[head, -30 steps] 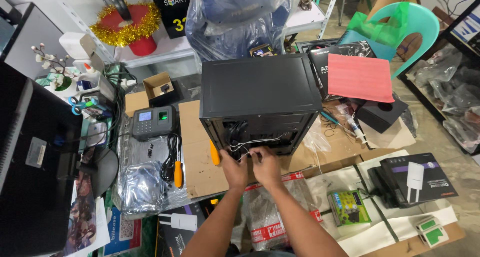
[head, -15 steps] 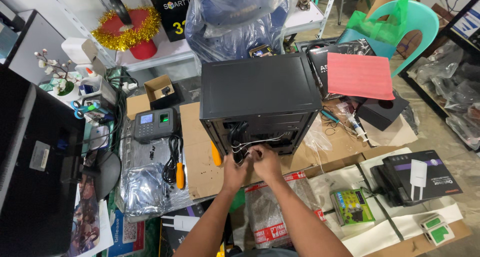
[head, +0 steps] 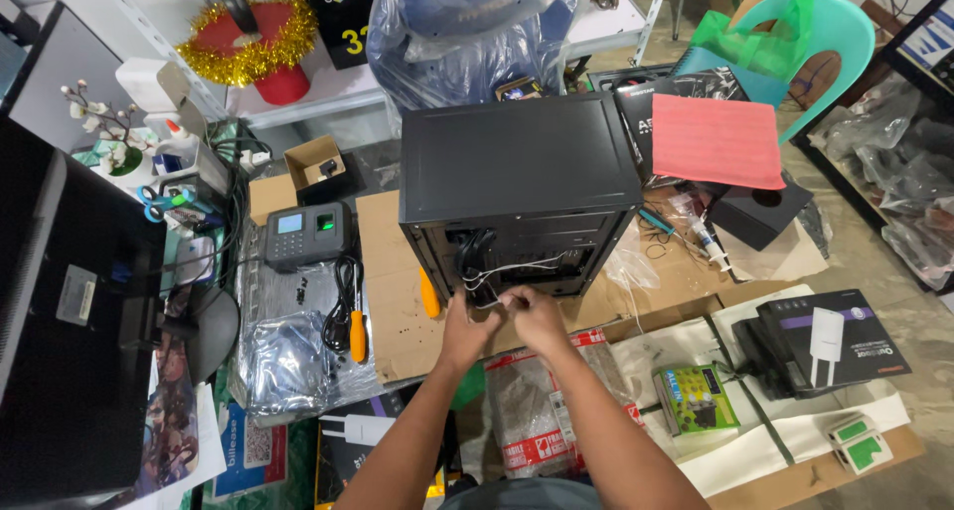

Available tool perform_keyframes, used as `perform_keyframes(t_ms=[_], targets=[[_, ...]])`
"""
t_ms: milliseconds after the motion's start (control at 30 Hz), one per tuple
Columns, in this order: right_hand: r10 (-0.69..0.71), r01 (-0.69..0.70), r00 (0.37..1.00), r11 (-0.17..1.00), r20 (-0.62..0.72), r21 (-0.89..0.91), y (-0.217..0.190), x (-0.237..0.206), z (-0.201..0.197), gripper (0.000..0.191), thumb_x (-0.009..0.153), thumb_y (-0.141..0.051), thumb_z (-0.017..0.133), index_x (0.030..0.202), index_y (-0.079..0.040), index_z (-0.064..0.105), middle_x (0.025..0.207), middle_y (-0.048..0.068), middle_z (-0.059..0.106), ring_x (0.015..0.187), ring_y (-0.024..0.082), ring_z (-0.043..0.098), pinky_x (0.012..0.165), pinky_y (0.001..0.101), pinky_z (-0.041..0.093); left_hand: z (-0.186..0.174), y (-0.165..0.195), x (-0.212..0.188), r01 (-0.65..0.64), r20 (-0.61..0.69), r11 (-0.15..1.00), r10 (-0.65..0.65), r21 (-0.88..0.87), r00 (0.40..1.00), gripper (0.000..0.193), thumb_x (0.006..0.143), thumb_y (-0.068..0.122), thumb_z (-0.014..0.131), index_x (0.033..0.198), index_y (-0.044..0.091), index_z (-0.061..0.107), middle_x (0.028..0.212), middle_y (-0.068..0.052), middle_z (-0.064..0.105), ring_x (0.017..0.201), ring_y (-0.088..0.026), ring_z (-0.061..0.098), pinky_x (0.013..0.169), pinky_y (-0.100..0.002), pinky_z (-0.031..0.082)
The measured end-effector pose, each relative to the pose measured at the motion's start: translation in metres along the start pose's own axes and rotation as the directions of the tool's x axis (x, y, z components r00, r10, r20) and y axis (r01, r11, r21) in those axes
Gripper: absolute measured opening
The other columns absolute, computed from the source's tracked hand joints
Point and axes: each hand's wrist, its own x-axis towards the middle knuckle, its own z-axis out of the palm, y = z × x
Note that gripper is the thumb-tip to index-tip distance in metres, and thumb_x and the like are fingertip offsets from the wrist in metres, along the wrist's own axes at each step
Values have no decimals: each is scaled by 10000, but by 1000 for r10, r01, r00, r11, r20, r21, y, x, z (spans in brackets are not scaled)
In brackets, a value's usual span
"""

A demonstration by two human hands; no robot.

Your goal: The person works on an open desktop computer case on a workbench, routing and connecting cables and components inside the case by hand. They rotate and reposition the case several times to reach different sides, then use a screwdriver on the case near the end.

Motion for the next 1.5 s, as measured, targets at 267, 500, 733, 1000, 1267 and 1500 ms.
perform_keyframes(t_ms=[267, 500, 733, 1000, 1267, 1500], targets=[[204, -203, 979, 946, 25, 252, -22, -2, 5, 167, 963, -136, 679, 1027, -18, 778, 826, 30, 724, 677, 86, 583, 635, 257, 488, -1, 16, -5, 118, -21, 993, -118, -16, 993, 521, 906, 317, 739, 1296, 61, 507, 999, -131, 715, 822, -206, 690, 717, -367, 549], [201, -224, 973, 945, 118, 238, -12, 4, 1, 193, 977, -168, 673, 1065, -46, 792, 901, 10, 771, 742, 109, 614, 689, 272, 521, 0, 16, -6, 41, -53, 990, -34, 137, 998, 432, 941, 261, 718, 1274, 42, 552, 754, -155, 662, 597, -266, 589, 553, -417, 459], [-68, 65, 998, 976, -8, -210, -13, 7, -6, 217, 932, -242, 686, 1034, -81, 792, 1005, 123, 793, 915, 226, 761, 819, 344, 559, 1, 40, -7, 173, -97, 958, -154, 229, 983, 515, 919, 331, 728, 1260, 31, 484, 686, -176, 650, 610, -345, 657, 608, -455, 501], [-267, 184, 937, 926, -224, -331, -1, 7, -20, 161, 901, -146, 669, 942, -96, 816, 1011, 149, 767, 985, 336, 713, 865, 412, 534, 0, 38, 3, 110, -129, 946, -73, 306, 989, 525, 900, 362, 772, 1177, 4, 506, 773, -220, 697, 724, -393, 679, 704, -496, 520], [-417, 232, 864, 827, -282, -512, 10, -4, -7, 112, 828, -108, 684, 894, -113, 774, 962, 162, 729, 936, 392, 665, 833, 481, 524, -6, 22, 4, 38, -127, 969, -7, 245, 992, 509, 836, 305, 815, 1168, 5, 572, 791, -182, 705, 711, -364, 692, 671, -447, 540], [-436, 406, 899, 869, -50, -284, -17, -7, 6, 222, 888, -119, 666, 1108, -121, 701, 1038, 148, 698, 971, 390, 659, 814, 472, 527, -10, 5, 8, -65, -177, 928, 139, 367, 974, 382, 828, 137, 794, 1160, 22, 646, 812, -176, 716, 732, -359, 700, 642, -440, 528]])
